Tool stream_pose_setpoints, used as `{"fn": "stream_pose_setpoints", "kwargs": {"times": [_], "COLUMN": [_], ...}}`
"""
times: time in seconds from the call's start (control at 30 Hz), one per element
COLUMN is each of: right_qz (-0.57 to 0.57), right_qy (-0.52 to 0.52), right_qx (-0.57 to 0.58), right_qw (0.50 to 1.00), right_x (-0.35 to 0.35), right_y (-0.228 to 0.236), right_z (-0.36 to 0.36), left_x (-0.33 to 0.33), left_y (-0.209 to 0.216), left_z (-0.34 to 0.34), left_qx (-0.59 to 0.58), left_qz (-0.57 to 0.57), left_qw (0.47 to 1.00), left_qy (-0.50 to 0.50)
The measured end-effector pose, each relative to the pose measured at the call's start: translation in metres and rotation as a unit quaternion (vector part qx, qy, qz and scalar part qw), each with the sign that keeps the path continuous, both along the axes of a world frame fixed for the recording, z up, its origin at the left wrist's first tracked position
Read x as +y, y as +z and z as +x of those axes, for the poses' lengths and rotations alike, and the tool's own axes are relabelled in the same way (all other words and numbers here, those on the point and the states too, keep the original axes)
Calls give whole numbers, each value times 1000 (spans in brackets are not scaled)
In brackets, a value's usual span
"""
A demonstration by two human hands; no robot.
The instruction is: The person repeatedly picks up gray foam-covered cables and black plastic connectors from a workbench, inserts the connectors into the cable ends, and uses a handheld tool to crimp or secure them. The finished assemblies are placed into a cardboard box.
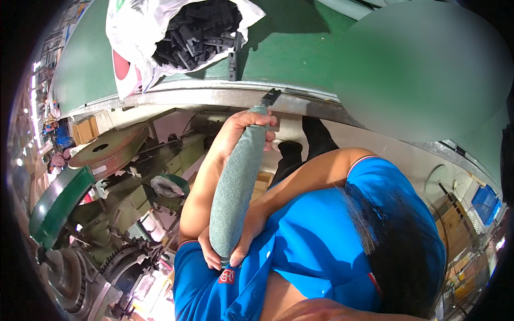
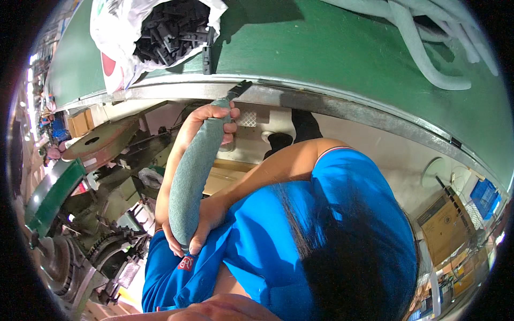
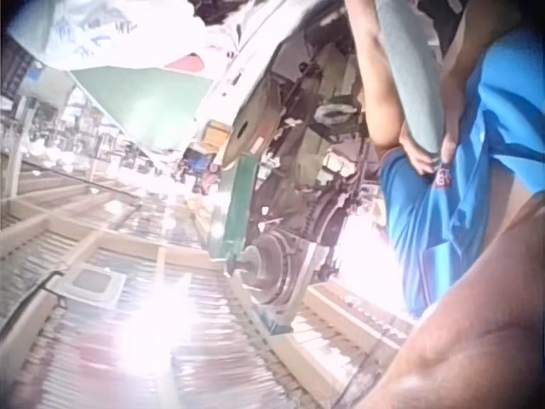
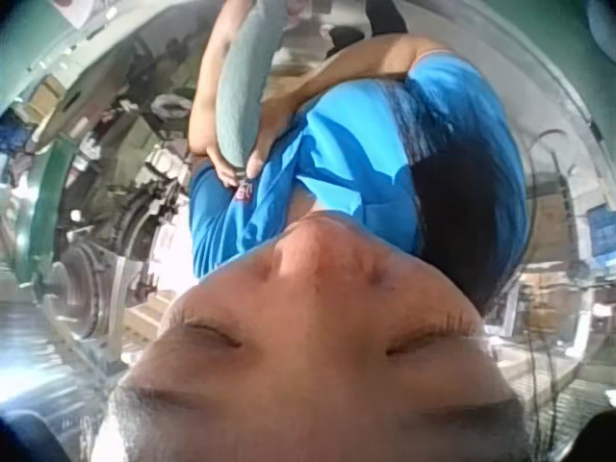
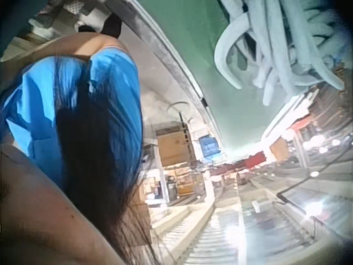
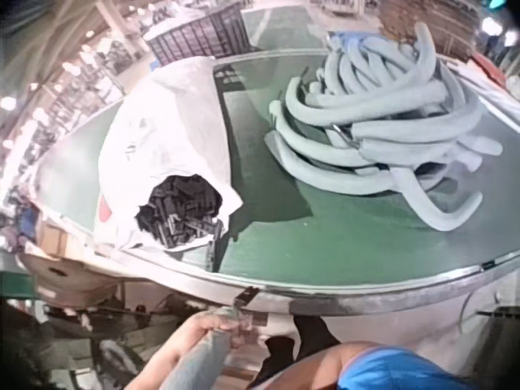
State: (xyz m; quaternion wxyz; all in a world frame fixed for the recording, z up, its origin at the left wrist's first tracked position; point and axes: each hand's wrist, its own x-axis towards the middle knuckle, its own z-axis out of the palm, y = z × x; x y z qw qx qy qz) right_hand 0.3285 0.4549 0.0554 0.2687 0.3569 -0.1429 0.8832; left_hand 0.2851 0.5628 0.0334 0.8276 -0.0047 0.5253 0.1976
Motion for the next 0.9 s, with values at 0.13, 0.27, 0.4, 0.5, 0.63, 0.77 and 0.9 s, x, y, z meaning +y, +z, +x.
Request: {"fn": "stream_pose_setpoints", "kwargs": {"times": [0.13,0.27,0.4,0.5,0.63,0.77,0.9], "right_qz": [-58,-92,-95,-102,-119,-132,-138], "right_qy": [4,-22,0,-1,-13,-6,2], "right_qx": [13,26,3,7,9,13,15], "right_qw": [998,995,995,995,993,991,990], "right_x": [21,37,43,51,65,74,79], "right_y": [-1,6,11,9,2,0,0], "right_z": [16,32,35,38,40,41,37], "left_x": [20,29,33,33,42,47,54], "left_y": [-15,-15,-12,-11,-6,-6,-3], "left_z": [6,11,17,21,26,26,27], "left_qx": [68,13,56,61,60,61,67], "left_qz": [-20,-46,-44,-59,-90,-103,-125], "left_qw": [997,999,997,996,994,993,990], "left_qy": [-16,16,-3,2,10,23,27]}}
